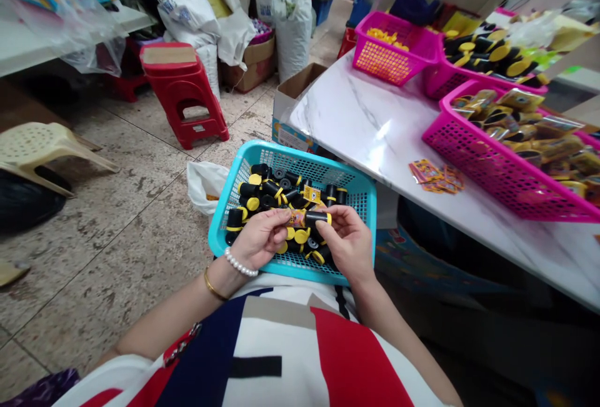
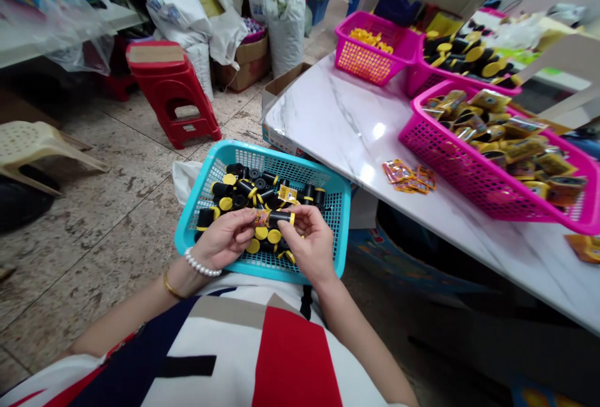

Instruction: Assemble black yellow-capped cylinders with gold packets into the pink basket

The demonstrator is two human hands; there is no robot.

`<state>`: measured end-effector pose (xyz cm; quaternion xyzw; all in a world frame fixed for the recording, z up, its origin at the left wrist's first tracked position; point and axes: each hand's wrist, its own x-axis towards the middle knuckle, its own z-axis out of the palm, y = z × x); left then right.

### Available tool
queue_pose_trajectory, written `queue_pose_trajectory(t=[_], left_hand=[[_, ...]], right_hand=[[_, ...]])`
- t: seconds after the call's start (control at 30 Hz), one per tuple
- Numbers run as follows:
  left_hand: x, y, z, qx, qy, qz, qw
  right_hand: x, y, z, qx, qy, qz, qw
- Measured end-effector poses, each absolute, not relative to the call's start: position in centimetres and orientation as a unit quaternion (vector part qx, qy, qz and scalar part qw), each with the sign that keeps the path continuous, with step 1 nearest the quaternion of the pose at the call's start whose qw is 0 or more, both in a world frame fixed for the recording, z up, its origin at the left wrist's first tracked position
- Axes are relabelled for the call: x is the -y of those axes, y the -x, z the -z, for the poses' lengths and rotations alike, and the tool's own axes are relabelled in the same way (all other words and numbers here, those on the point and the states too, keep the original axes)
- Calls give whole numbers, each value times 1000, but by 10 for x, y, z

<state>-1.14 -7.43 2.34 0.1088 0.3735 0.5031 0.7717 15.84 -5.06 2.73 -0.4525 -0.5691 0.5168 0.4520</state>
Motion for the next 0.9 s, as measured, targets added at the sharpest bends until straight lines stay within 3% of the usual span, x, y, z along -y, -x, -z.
queue_pose_trajectory(t=[0.43, 0.73, 0.9], left_hand=[[75, 10, -21, -398, -110, -516, 751], [86, 9, -32, -493, -240, -560, 621], [85, 17, -32, -450, -352, -449, 686]], right_hand=[[62, -156, -25, 651, 442, -451, 422], [57, -163, -24, 634, 417, -454, 466], [56, -166, -24, 686, 374, -455, 427]])
